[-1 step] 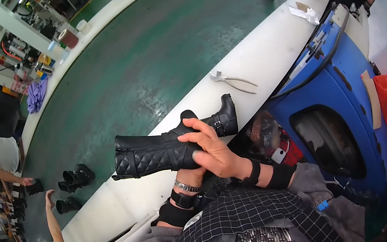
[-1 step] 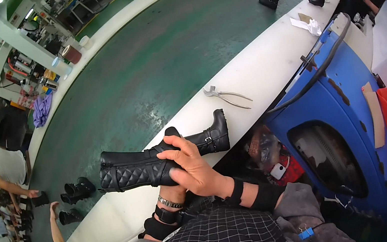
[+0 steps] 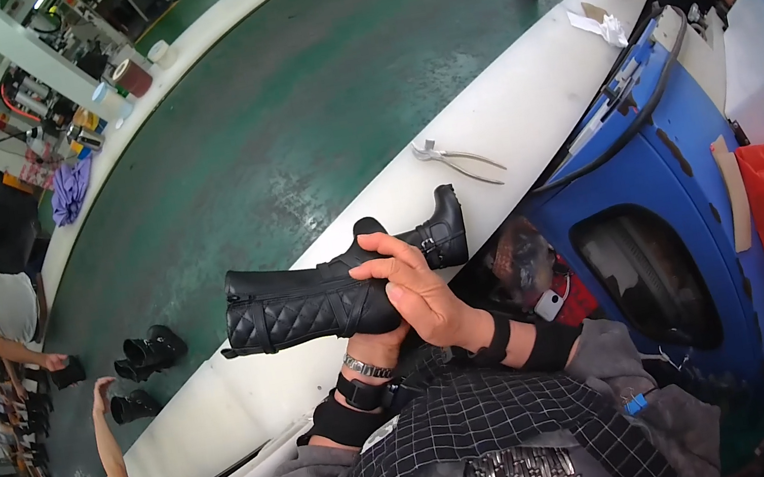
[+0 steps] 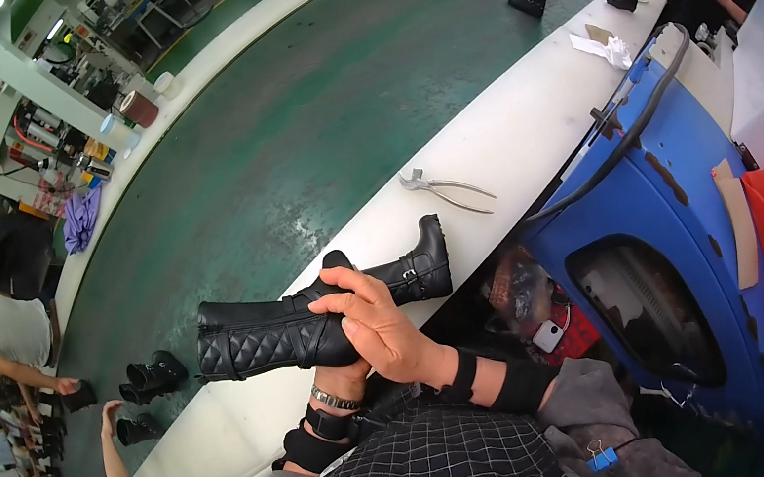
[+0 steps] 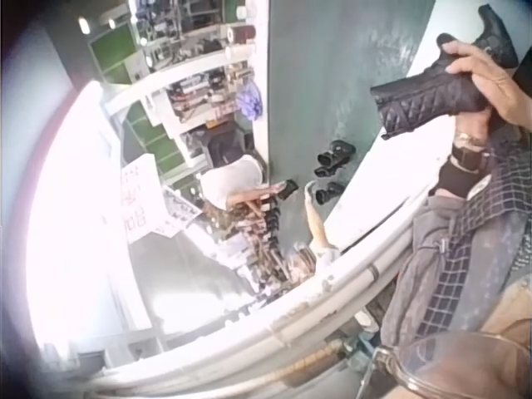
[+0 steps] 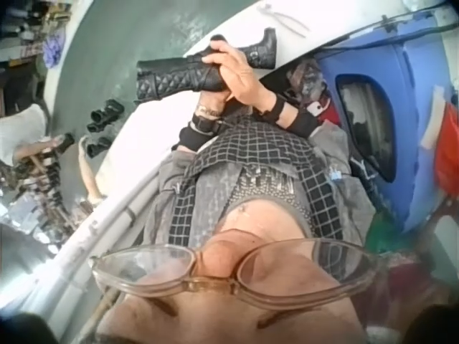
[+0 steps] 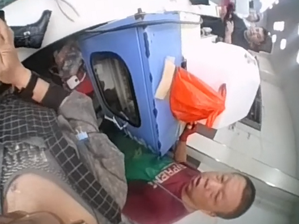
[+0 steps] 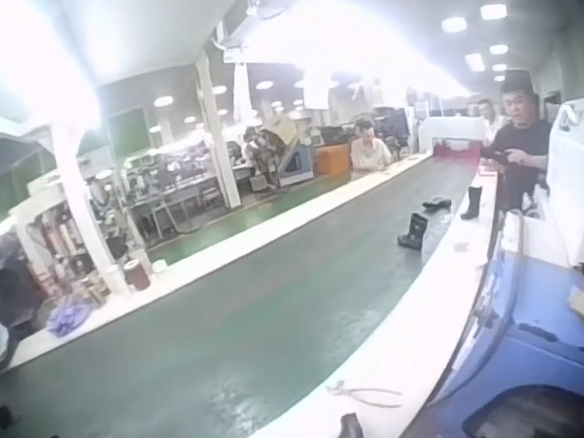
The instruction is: Inspecting and comparing finished black boots on a conveyor belt in a factory setting.
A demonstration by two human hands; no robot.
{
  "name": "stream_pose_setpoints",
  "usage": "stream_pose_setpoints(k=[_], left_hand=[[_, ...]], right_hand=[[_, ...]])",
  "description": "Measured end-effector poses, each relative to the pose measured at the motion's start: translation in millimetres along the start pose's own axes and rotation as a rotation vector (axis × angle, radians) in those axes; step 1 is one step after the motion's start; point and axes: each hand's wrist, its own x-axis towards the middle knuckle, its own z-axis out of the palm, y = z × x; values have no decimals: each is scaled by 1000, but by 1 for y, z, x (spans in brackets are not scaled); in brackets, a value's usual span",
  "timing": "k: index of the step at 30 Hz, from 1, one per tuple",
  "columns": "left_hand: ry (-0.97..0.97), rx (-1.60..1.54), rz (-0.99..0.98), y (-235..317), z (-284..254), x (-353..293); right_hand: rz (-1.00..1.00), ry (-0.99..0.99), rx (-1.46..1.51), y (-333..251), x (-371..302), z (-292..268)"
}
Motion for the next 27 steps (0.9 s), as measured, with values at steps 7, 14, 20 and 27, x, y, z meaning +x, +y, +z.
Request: stream_pose_setpoints(k=[7, 14, 20, 27], left_hand=[[72, -814, -265, -7, 9, -4], [78, -1175, -295, -23, 9, -14], [62, -2587, -658, -34, 3, -13], [-66, -2788, -606, -30, -20, 5]], right_hand=[[17, -46, 49, 2, 3, -1], [-1, 36, -64, 6, 14, 15], [162, 86, 336, 15, 10, 15], [308, 419, -274, 61, -5, -38]])
